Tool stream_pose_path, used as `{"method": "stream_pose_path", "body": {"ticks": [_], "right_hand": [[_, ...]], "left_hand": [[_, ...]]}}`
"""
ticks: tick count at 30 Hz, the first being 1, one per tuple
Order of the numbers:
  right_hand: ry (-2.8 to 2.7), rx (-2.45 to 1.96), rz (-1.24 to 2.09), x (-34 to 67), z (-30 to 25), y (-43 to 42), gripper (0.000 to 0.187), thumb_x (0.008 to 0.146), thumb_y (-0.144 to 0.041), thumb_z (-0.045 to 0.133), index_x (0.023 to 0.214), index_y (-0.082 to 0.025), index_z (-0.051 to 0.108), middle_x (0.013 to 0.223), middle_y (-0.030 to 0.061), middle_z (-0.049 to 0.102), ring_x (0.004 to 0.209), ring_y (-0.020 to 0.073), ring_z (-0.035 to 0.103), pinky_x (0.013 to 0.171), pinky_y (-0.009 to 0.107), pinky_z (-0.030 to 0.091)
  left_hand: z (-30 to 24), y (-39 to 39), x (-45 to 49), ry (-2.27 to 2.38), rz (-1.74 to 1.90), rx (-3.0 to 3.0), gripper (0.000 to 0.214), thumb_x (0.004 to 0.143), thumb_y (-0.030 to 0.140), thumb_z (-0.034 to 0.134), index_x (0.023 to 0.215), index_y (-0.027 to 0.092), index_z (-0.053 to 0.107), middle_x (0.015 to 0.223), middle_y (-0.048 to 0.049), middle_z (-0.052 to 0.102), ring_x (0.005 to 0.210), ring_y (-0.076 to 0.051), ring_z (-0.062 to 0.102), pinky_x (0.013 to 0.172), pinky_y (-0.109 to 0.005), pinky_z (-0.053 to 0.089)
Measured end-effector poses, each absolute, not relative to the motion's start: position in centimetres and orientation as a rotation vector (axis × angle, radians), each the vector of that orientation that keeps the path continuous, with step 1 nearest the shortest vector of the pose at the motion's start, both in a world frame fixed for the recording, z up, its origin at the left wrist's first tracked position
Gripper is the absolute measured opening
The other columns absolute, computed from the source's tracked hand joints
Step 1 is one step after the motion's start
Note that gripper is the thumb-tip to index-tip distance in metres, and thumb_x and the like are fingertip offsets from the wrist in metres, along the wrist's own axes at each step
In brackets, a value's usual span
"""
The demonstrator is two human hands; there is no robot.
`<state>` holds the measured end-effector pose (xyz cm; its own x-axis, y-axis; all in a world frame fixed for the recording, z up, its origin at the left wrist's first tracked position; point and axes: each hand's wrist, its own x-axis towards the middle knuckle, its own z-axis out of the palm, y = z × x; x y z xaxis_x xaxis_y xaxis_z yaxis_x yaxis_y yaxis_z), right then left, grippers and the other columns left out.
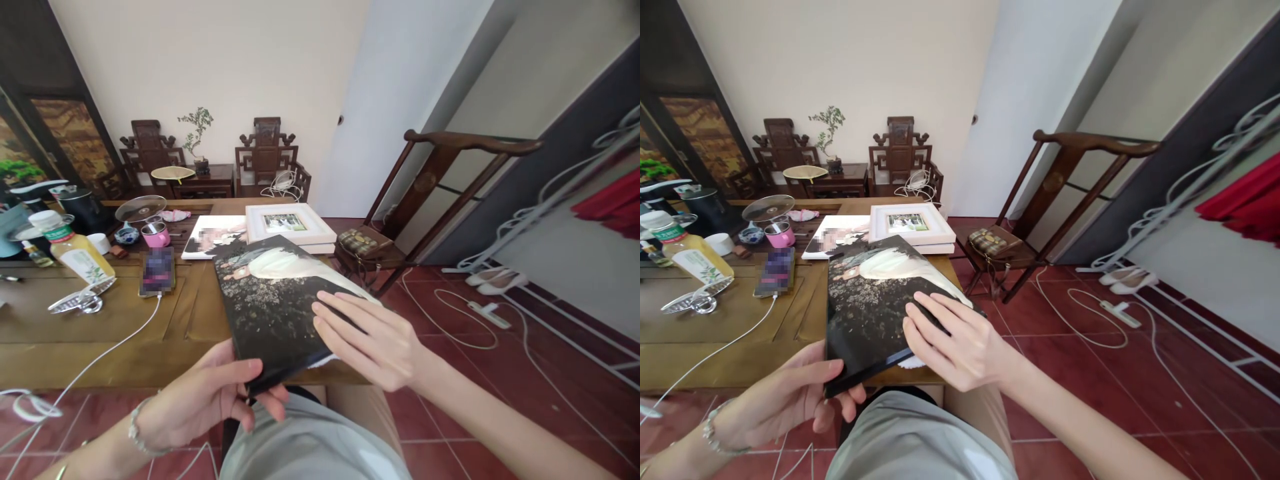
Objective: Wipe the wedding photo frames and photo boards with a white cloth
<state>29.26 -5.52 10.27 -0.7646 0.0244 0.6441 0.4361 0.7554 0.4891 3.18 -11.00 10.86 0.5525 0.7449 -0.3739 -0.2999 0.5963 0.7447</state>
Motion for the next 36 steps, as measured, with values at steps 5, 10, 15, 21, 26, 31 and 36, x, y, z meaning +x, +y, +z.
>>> {"method": "stream_pose_path", "body": {"ticks": [5, 10, 15, 21, 26, 31, 36], "right_hand": [[-2.357, -0.310, -0.838, 29.1, 10.9, -7.3, 0.021, 0.086, -0.015, 0.052, 0.096, -0.014, 0.070, 0.105, 0.0126, 0.071, 0.111, 0.0308, 0.060, 0.089, 0.043, 0.057], [-2.366, -0.339, -0.763, 28.5, 10.9, -7.8, 0.022, 0.087, -0.018, 0.050, 0.098, -0.019, 0.070, 0.108, 0.0097, 0.070, 0.113, 0.0282, 0.060, 0.091, 0.041, 0.056], [-2.385, -0.333, -0.764, 27.3, 10.7, -7.3, 0.027, 0.088, -0.014, 0.045, 0.099, -0.013, 0.069, 0.104, 0.0113, 0.072, 0.107, 0.0272, 0.063, 0.087, 0.039, 0.057], [-2.398, -0.398, -0.657, 27.0, 9.9, -7.0, 0.024, 0.090, -0.013, 0.049, 0.106, -0.014, 0.067, 0.109, 0.0087, 0.070, 0.109, 0.0237, 0.061, 0.093, 0.037, 0.053], [-2.615, -0.740, 0.131, 31.1, 8.4, -5.5, 0.082, 0.074, -0.047, 0.072, 0.143, -0.021, 0.036, 0.141, 0.0118, 0.047, 0.131, 0.0272, 0.042, 0.107, 0.041, 0.039], [-2.590, -1.027, 0.328, 32.9, 3.9, -3.3, 0.092, 0.075, -0.025, 0.068, 0.150, -0.019, 0.015, 0.153, 0.0156, 0.023, 0.141, 0.0298, 0.019, 0.114, 0.051, 0.020], [-2.530, -1.038, -0.020, 32.8, 2.7, -2.3, 0.057, 0.073, -0.005, 0.042, 0.128, -0.017, 0.050, 0.113, 0.0106, 0.066, 0.106, 0.0243, 0.062, 0.114, 0.058, 0.013]], "left_hand": [[10.8, -13.5, 3.1, 0.754, 0.699, 0.608, 0.024, 0.078, 0.030, 0.072, 0.096, 0.017, 0.061, 0.078, -0.0113, 0.073, 0.060, -0.019, 0.070, 0.056, -0.023, 0.050], [10.4, -14.8, 2.6, 0.790, 0.758, 0.516, 0.029, 0.075, 0.034, 0.074, 0.096, 0.019, 0.060, 0.072, -0.0088, 0.072, 0.053, -0.018, 0.069, 0.050, -0.021, 0.048], [9.4, -14.4, 1.7, 0.859, 0.812, 0.521, 0.024, 0.077, 0.033, 0.070, 0.091, 0.016, 0.059, 0.068, -0.0081, 0.071, 0.050, -0.017, 0.067, 0.045, -0.019, 0.044], [8.4, -13.7, 1.2, 0.866, 0.828, 0.528, 0.024, 0.076, 0.033, 0.071, 0.084, 0.016, 0.055, 0.065, -0.0076, 0.071, 0.049, -0.014, 0.065, 0.044, -0.017, 0.043], [7.8, -13.6, -0.2, 0.918, 0.806, 0.565, 0.028, 0.073, 0.034, 0.073, 0.083, 0.016, 0.054, 0.063, -0.0072, 0.070, 0.043, -0.012, 0.060, 0.042, -0.017, 0.041], [8.2, -14.0, -1.6, 1.063, 0.852, 0.636, 0.026, 0.072, 0.036, 0.074, 0.078, 0.015, 0.059, 0.060, -0.0032, 0.064, 0.043, -0.008, 0.051, 0.045, -0.018, 0.040], [7.7, -13.7, -1.7, 1.279, 1.092, 0.633, 0.033, 0.064, 0.037, 0.078, 0.063, 0.017, 0.052, 0.052, 0.0040, 0.050, 0.041, -0.005, 0.038, 0.042, -0.018, 0.034]]}}
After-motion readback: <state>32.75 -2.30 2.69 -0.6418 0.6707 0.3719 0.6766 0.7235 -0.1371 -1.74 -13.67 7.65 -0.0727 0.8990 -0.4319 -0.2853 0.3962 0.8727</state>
